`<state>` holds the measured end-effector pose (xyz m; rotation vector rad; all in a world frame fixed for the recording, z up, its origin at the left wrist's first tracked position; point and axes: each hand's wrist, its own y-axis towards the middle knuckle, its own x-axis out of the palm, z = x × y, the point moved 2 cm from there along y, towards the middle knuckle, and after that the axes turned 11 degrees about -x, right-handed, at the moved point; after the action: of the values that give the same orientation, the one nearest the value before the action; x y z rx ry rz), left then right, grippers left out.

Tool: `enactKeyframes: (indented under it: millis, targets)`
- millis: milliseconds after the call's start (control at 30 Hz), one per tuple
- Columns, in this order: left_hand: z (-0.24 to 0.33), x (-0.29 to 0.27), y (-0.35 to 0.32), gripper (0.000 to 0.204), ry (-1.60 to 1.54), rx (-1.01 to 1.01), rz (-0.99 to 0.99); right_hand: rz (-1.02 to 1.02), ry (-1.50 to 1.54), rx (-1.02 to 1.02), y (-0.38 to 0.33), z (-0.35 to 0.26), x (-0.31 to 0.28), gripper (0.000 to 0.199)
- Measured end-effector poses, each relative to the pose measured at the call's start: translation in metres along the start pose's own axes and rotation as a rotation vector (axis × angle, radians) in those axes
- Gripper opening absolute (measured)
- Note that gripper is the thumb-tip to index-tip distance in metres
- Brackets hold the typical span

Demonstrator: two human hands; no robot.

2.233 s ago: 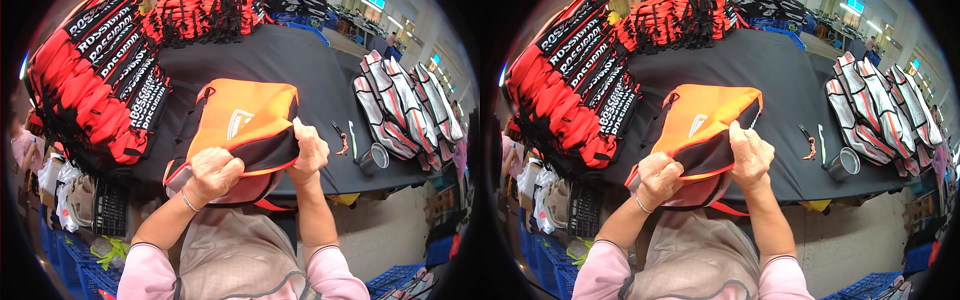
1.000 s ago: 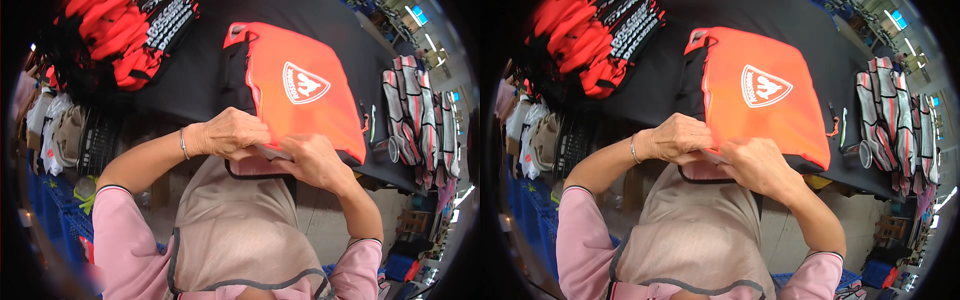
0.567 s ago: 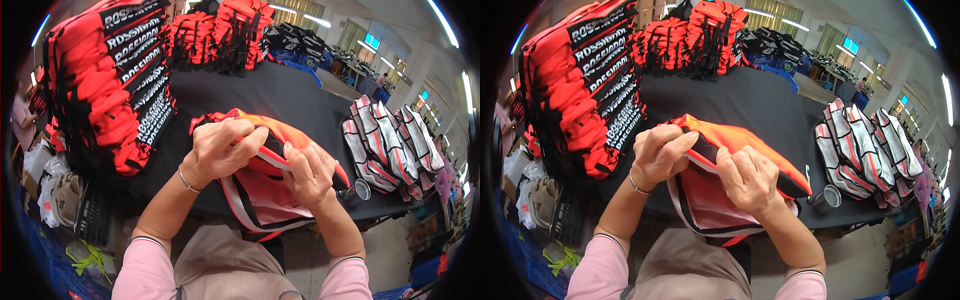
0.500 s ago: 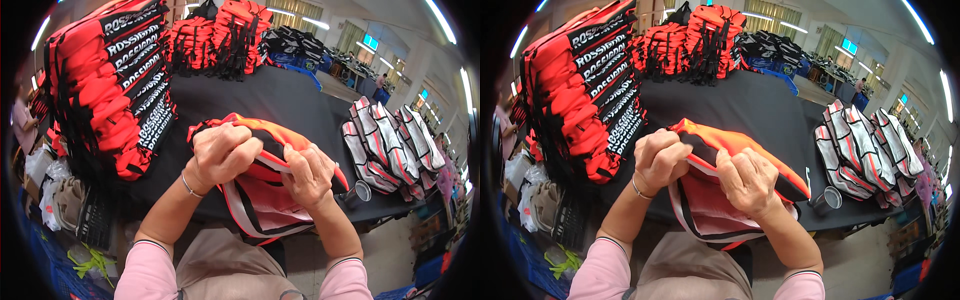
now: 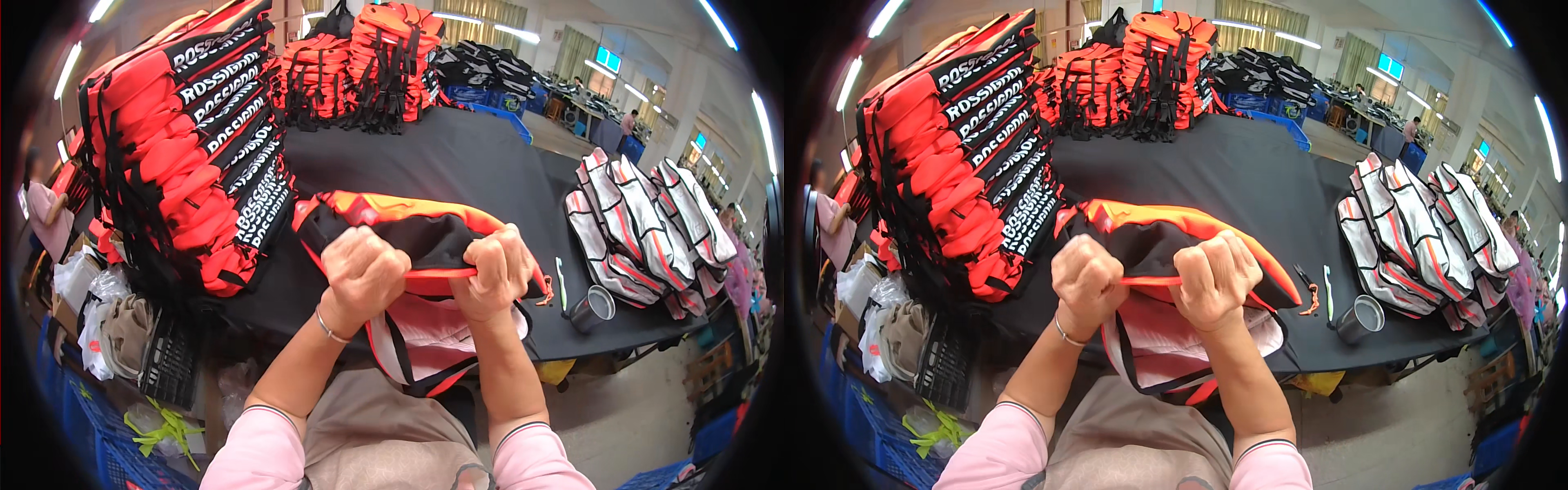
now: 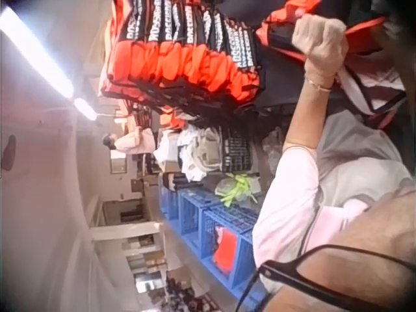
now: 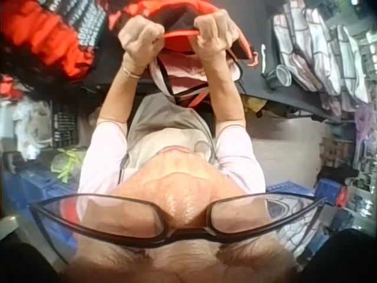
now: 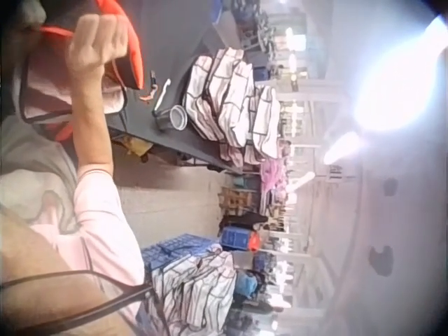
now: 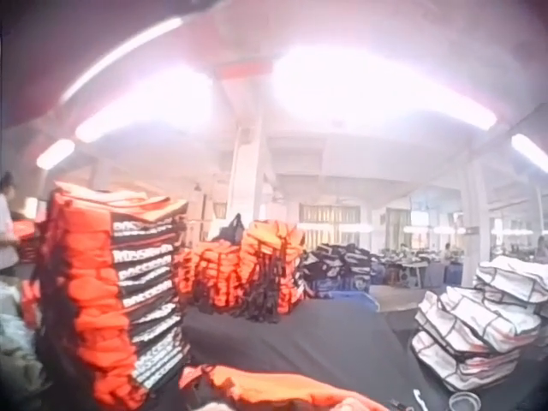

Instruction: Trim excess thread and inspect a newly manufactured orange backpack at a workbench.

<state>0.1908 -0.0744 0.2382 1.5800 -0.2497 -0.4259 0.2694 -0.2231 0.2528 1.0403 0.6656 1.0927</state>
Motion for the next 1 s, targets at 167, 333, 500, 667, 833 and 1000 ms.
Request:
enactKeyframes:
  millis: [167,333,500,667,833,1000]
  targets:
    - [0.032,-0.022,-0.029,0.033,-0.273,-0.472,-0.332,0.009,0.052,0.027,-0.020,-0.021,0.020,0.015]
    - [0.032,-0.029,-0.073,0.059,-0.894,-1.253,-0.655,-0.061,0.140,-0.015,-0.035,-0.042,0.024,0.018]
    - [0.036,-0.045,-0.112,0.029,-1.448,-1.900,0.234,-0.543,0.656,-0.017,-0.072,-0.099,-0.007,0.013]
    - [0.054,-0.067,-0.161,0.048,-1.342,-1.834,0.327,-0.665,1.042,0.554,-0.054,-0.058,0.006,0.027]
    - [0.068,-0.069,-0.177,0.074,-1.450,-1.892,0.290,-1.271,0.925,0.581,-0.122,-0.076,0.083,0.050]
    - [0.086,-0.068,-0.202,0.067,-1.517,-1.932,0.360,-1.563,0.792,0.478,-0.203,-0.112,0.090,0.061]
